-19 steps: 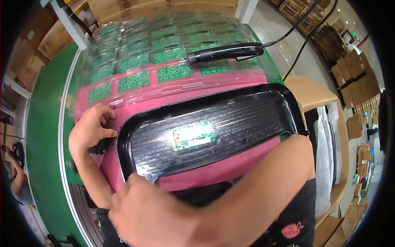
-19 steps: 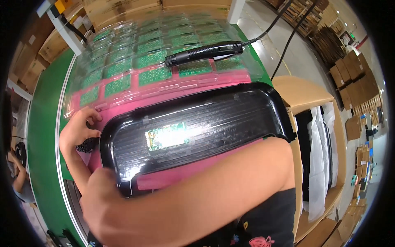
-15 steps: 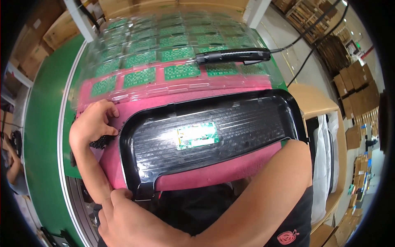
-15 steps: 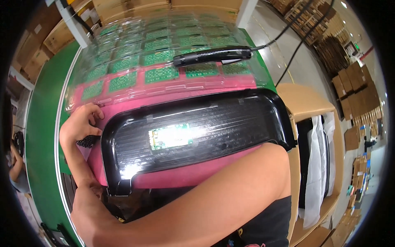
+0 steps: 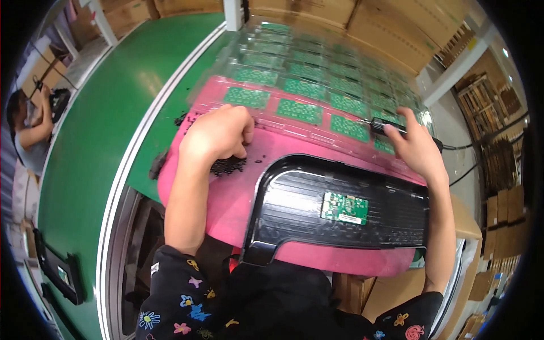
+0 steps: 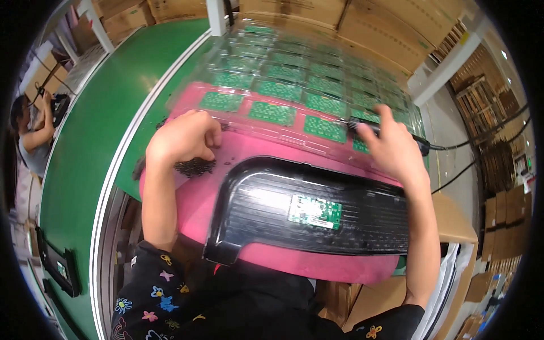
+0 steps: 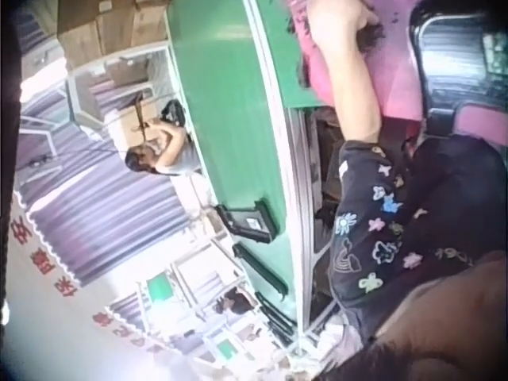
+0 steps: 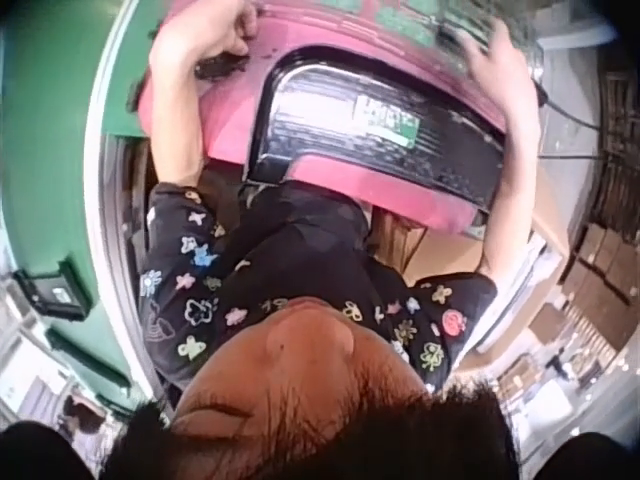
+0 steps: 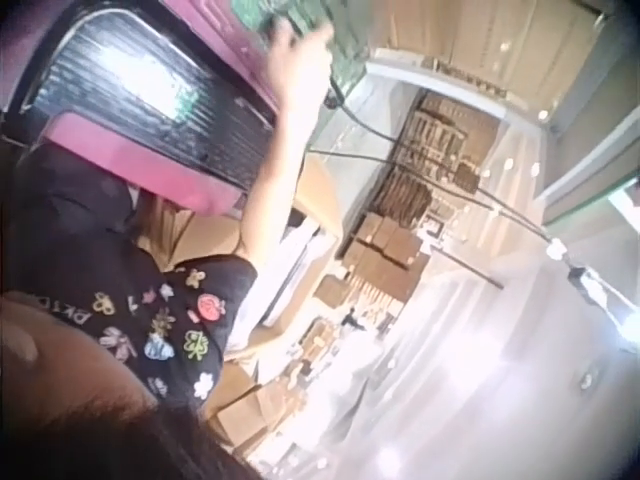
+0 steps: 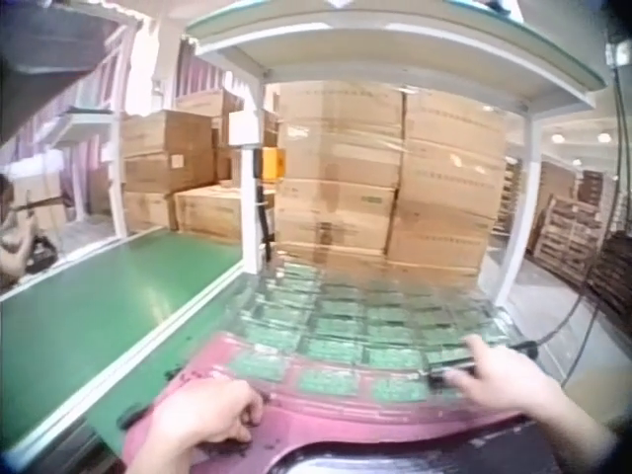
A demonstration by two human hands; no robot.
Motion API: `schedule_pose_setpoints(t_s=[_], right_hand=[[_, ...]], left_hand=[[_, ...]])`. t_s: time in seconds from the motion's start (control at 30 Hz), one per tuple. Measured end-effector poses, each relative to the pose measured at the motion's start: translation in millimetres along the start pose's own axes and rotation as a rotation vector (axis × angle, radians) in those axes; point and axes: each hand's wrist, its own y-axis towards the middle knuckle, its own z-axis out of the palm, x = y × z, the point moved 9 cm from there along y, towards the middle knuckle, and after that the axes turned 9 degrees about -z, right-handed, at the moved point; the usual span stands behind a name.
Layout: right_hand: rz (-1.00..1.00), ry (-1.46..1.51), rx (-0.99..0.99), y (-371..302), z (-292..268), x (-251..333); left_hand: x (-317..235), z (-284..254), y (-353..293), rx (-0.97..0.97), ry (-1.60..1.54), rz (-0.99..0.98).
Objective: Assemble circuit boards into plastic housings using an electric screwdriver and place finished products into a shipping box.
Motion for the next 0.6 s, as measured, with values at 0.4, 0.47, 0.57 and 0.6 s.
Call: schedule_pose_setpoints(t_s=[0.4, 0.47, 0.57, 0.6], right_hand=[[-0.019, 0.701, -0.431, -9.0, 4.2, -31.1], [-0.134, 1.275, -0.594, -20.7, -9.5, 4.8], [-0.417, 1.174, -0.898, -52.0, -59.5, 43.7], [-0.406, 1.158, -0.912, -60.0, -64.0, 42.4]], left_hand=[[-44.4, 15.0, -2.5, -0.162, 0.125, 0.165], [-45.5, 12.9, -2.2, -0.136, 0.064, 0.119], [-49.5, 9.0, -4.6, -0.14, 0.039, 0.144], [-47.9, 11.5, -4.3, -0.206, 0.08, 0.198]])
